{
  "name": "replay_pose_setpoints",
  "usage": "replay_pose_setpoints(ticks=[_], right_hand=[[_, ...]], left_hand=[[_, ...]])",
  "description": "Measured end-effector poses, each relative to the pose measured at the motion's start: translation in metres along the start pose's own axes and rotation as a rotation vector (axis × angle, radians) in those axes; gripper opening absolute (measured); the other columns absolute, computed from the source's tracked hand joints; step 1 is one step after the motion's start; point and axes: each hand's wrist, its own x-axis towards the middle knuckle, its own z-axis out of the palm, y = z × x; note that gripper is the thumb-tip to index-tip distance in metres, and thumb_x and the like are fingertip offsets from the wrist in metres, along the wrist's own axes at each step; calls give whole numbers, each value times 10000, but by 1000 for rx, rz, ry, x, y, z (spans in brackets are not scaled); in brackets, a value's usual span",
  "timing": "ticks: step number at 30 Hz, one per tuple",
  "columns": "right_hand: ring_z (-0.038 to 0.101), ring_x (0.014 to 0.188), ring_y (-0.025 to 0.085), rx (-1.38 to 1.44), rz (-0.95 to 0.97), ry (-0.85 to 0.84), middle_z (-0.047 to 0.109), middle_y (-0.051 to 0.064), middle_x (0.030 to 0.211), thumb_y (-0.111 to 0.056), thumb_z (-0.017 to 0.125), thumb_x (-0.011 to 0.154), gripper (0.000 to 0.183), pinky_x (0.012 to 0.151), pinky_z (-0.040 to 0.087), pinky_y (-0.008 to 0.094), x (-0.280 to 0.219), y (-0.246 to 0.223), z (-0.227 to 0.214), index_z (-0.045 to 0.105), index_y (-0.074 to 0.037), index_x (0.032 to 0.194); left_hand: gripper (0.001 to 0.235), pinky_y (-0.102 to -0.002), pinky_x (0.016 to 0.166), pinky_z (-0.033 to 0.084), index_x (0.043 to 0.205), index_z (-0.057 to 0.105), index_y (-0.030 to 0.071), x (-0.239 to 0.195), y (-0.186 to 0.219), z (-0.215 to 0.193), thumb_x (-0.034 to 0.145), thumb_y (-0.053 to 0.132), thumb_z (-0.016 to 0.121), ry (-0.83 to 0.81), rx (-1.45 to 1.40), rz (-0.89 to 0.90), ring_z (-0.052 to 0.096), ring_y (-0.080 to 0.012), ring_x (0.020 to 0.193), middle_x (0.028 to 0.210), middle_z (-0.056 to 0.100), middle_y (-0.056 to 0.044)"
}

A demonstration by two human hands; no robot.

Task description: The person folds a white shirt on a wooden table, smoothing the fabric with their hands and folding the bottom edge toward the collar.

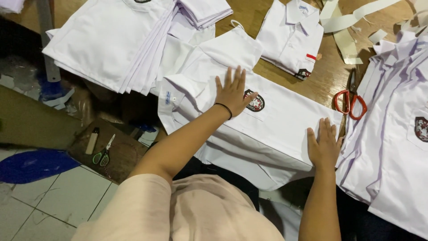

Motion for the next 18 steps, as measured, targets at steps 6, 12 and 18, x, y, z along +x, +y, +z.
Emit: replay_pose_setpoints(ticks=[6, 12, 18], right_hand=[[160, 1590, 303, -16, -6, -14, 241, 87, 1721, -611, 321, 1066, 753, 1262, 84, 594, 5, 10, 6, 306, -132, 1646], [102, 1584, 231, 48, 59, -29, 192, 3, 1716, -542, 305, 1011, 723, 1252, -4, 518, 1, -9, -3, 285, -155, 1621], [110, 1583, 230, 68, 61, -22, 204, 6, 1713, -525, 341, 1007, 719, 1253, -1, 514, 3, -7, -3, 298, -146, 1616]], left_hand=[[865, -644, 1230, -94, 1645, 80, 160, 7, -33, 5, 996, 731, 59, -72, 173, -10, -29, -314, 1580, 1727, 43, -23], [858, -810, 1029, -203, 1636, 59, 156, 2, -51, -18, 959, 675, 145, 36, 57, -181, -139, -245, 1558, 1709, -38, 77], [943, -812, 1046, -156, 1624, 16, 70, 8, -49, -13, 956, 706, 210, 121, -37, -322, -275, -464, 1464, 1692, -104, -158]])
